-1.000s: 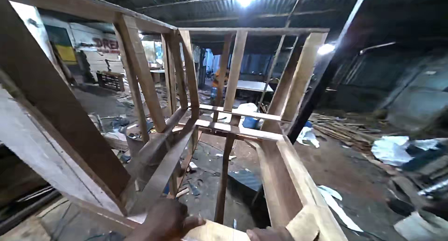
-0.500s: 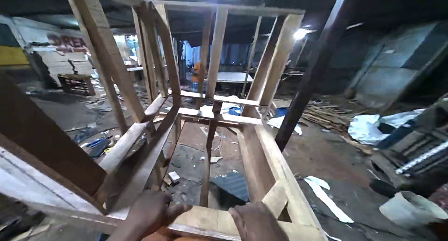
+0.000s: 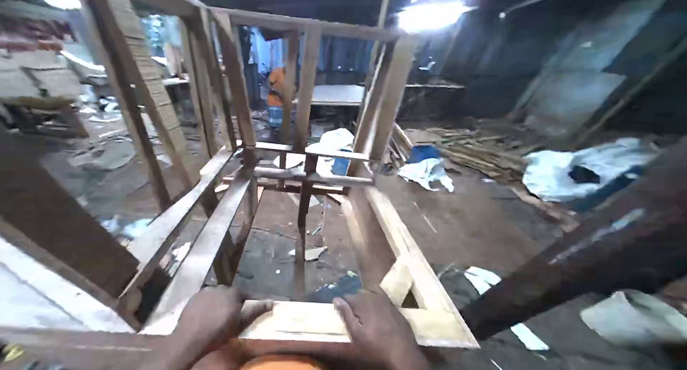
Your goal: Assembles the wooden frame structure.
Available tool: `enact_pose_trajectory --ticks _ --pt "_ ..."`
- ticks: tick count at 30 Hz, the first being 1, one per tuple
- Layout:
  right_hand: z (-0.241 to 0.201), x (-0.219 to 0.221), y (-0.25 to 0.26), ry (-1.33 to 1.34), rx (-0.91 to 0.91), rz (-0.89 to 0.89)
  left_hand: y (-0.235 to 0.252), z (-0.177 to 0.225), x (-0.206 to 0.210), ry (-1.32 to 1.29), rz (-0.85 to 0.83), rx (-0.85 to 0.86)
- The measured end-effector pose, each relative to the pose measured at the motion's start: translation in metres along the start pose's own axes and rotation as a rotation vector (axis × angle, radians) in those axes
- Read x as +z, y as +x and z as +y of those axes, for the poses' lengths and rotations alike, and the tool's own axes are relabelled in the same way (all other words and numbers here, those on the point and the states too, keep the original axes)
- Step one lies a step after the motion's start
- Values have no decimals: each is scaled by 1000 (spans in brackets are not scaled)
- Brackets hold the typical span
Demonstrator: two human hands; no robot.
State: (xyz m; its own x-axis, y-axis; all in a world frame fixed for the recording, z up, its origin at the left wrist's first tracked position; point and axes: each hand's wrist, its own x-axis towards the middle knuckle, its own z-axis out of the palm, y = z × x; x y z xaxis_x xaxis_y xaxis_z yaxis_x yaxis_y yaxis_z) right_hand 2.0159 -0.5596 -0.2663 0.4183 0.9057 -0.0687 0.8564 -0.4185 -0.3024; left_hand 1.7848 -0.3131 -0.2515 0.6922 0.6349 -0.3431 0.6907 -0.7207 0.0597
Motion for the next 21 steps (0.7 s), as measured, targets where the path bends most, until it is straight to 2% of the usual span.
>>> enact_pose_trajectory --ticks 4,7,10,13,18,21 --pt "46 -19 84 19 59 -24 115 9 -28 8 -36 53" --pt "91 -6 149 19 115 -15 220 17 -24 43 -37 103" --pt "153 13 214 46 178 3 329 46 -22 94 -50 164" --pt "233 6 286 76 241 -5 439 100 -51 85 -62 242" --pt "365 -65 386 139 387 5 623 212 -121 101 -66 359" --pt "434 -111 434 188 493 24 707 287 -168 100 -75 475"
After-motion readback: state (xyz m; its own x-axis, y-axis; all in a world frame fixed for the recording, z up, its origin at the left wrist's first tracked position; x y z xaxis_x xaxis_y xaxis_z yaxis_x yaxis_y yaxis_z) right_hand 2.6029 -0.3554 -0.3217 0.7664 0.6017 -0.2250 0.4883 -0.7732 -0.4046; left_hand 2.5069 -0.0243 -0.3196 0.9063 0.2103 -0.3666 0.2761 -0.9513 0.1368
